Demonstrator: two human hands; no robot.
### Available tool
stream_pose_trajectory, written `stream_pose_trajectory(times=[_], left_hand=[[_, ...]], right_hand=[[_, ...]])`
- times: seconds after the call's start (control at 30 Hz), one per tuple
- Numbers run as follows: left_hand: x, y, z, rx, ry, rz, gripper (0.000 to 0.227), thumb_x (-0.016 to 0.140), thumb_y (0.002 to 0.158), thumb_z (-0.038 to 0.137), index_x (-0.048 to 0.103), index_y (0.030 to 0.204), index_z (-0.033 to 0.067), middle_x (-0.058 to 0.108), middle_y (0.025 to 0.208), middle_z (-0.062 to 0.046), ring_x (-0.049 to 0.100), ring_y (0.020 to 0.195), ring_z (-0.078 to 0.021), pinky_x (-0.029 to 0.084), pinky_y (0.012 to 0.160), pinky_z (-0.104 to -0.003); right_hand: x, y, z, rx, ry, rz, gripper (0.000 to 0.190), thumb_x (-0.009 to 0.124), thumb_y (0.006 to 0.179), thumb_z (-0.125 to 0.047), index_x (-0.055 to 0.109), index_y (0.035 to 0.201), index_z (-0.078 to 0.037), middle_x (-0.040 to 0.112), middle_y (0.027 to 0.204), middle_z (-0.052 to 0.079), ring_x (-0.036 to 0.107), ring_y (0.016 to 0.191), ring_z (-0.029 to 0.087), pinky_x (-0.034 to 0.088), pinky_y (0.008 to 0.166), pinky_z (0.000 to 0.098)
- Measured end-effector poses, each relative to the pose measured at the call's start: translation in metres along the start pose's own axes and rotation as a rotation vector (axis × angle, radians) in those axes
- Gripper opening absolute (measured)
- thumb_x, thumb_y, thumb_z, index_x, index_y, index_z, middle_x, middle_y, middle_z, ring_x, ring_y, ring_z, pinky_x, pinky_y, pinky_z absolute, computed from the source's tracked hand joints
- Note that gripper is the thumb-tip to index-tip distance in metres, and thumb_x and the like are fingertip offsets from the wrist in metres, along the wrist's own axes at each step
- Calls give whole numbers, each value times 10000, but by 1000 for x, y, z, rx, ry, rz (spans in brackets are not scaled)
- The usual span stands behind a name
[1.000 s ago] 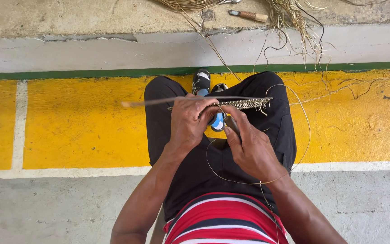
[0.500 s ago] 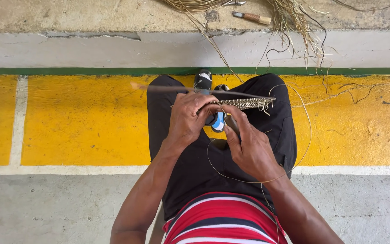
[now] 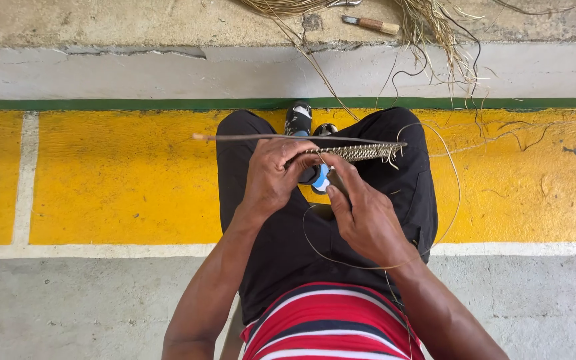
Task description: The recorder is weaving a round basket or mat using natural fiber strips.
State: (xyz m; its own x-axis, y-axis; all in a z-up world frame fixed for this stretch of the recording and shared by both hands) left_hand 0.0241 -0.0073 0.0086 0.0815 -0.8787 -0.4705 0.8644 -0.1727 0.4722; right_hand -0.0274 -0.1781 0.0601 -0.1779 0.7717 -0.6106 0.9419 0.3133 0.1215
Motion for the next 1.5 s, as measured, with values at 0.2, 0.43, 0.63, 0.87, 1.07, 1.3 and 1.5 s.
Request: stream_pose_trajectory(times=[0.2,0.43,0.63,0.87,1.07,1.3,1.5], left_hand=[[-3,0,-3,33,-78,-7,198,765,924,148,735,1115,104,774,973,-25,725,911,-199,494,866,-340],[0,2,-3,-77,-33,-9,212,780,893,171,752,1091,102,771,940,-37,717,872,-208,489,838,-356],[-6,-3,-9,42,-41,-8,192,733,935,135,738,1123,96,773,1037,-38,720,986,-226,480,923,-376],[-1,0,-14,-95,-52,-21,206,735,915,106,746,1121,107,771,950,-31,707,874,-212,486,812,-345],[-1,-5,-14,6,-52,29,200,753,922,121,728,1118,92,760,991,-62,713,937,-232,477,879,-352],[-2,6,-19,-9,-63,1,195,744,918,117,738,1107,70,779,975,-81,748,893,-212,529,799,-336],[-15,39,-34,-211,-243,47,275,752,950,250,745,1118,33,771,935,-44,701,838,-74,561,727,-266]], right_hand=[[10,5,14,303,435,-79,403,567,1035,-158,512,1428,-89,641,1132,266,597,1008,482,548,885,514],[3,0,5,-12,-47,19,473,546,1034,-160,448,1493,-101,642,1355,233,596,1279,422,511,1010,473],[11,9,3,281,22,-50,474,565,1013,-188,488,1478,-139,668,1230,205,659,1129,403,550,952,440],[9,5,4,-74,-28,31,470,542,1059,-144,446,1513,-72,635,1343,248,611,1235,441,518,957,447],[14,7,4,150,-171,-40,486,556,984,-197,478,1461,-146,671,1308,165,682,1050,398,540,830,472],[17,15,22,252,437,-79,439,556,1038,-173,511,1473,-133,637,1042,267,622,980,474,543,836,493],[-12,-16,9,130,14,-97,471,526,995,-224,460,1453,-135,685,1259,195,644,1162,417,523,894,485]])
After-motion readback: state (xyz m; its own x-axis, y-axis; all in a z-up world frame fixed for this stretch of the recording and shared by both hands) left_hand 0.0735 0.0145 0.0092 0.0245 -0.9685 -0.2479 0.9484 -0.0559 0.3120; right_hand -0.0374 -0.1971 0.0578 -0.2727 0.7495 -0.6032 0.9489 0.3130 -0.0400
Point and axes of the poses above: each hand's wrist, its own y-axis towards the middle knuckle, its own x-axis out of the palm, z = x × y, the point moved 3 cm from there along y, towards the middle knuckle
